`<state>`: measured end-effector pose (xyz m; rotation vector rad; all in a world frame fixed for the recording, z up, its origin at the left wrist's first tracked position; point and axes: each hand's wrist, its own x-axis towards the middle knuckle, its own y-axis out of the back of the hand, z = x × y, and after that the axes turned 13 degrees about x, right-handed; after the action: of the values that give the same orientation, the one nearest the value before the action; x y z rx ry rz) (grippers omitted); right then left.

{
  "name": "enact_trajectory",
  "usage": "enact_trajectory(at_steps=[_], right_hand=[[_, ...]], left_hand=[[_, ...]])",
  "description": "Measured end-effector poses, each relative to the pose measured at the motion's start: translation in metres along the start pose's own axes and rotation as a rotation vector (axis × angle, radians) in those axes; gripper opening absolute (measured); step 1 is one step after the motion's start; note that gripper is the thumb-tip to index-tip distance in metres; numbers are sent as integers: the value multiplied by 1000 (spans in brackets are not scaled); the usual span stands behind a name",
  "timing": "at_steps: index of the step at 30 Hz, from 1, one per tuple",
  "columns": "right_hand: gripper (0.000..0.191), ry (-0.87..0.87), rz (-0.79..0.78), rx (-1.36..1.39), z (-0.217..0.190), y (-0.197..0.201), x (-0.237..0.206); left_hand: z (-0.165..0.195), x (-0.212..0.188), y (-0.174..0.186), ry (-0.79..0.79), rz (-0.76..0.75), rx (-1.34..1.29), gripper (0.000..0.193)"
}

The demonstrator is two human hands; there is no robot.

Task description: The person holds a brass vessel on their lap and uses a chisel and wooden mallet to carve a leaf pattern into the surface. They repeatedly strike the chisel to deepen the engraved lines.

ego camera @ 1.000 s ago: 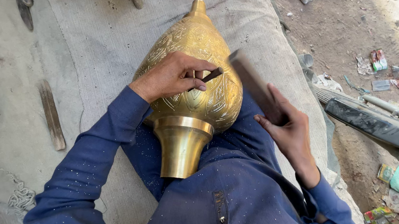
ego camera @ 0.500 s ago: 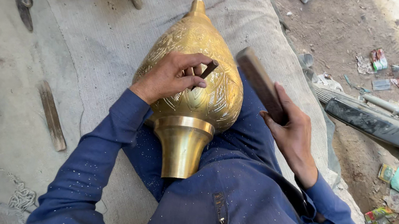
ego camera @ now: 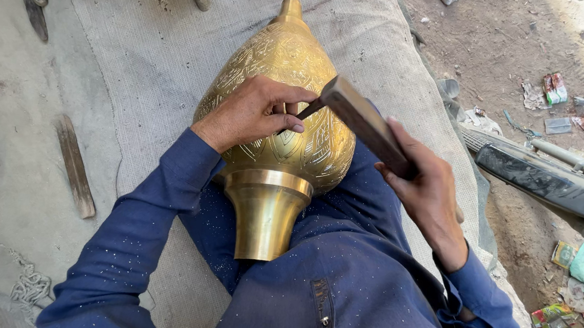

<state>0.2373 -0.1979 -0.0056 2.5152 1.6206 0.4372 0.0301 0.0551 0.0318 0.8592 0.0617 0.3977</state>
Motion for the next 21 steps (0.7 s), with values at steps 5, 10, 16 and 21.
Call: enact_trajectory(at_steps=[5,10,16,21], right_hand=[[75,-2,24,82,3,0,-10],[79,-96,108,99,2,0,-14],[77,32,158,-29,-1,-5,-16],[77,-15,72,-308,-6,-5,-12]], left_hand=[[1,-3,3,-41,-34,-25,51],[1,-5,5,-44,-37,-3,49],[0,-4,6,-30,-63,-5,52],[-3,-5,3,-39,-23,-42,49]])
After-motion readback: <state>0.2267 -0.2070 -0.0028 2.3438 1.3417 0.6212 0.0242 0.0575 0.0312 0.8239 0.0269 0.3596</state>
